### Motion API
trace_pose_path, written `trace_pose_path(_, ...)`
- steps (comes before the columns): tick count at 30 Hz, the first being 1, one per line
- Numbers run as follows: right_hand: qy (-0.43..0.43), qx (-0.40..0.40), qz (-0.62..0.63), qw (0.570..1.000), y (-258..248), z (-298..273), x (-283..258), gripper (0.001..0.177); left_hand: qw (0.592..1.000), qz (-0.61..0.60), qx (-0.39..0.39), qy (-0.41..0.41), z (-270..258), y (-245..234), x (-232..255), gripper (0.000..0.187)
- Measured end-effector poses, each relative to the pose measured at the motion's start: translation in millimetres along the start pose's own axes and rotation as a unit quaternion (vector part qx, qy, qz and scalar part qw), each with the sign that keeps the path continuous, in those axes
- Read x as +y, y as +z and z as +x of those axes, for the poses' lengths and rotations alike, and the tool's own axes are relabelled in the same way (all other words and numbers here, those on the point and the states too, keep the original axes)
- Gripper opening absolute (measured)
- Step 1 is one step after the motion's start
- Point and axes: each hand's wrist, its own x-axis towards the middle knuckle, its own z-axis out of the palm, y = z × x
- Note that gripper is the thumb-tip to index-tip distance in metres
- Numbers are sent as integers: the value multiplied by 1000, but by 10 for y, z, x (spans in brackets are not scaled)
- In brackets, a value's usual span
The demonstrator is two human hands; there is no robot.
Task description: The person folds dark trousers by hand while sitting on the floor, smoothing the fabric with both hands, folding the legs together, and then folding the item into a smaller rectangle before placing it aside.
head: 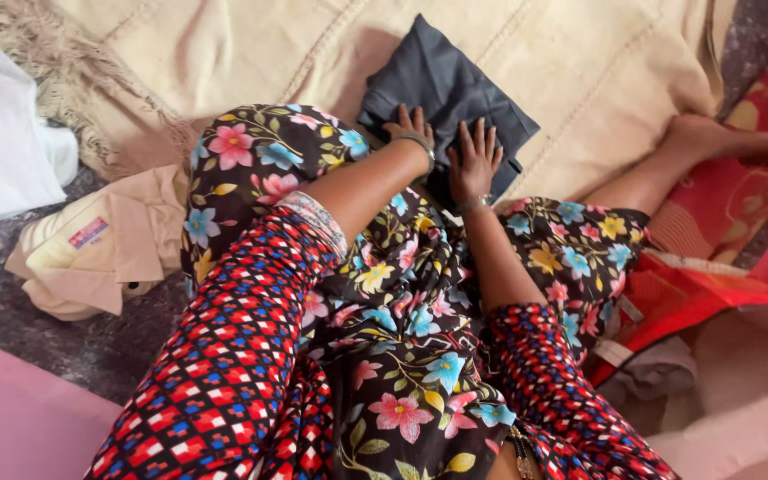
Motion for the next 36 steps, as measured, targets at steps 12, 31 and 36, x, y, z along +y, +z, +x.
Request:
trace_pose_path(12,84,-113,-79,987,169,1415,-401,90,1000,-22,10,14,162,-119,-37,84)
trace_pose_path(31,-16,-40,-141,989,314,-630,-96,83,993,-87,17,-74,-106,-427,-416,76)
trace_pose_path(36,0,-76,-82,994,203,-613,-78,81,992,-69,40,-102,-164,-469,-402,62)
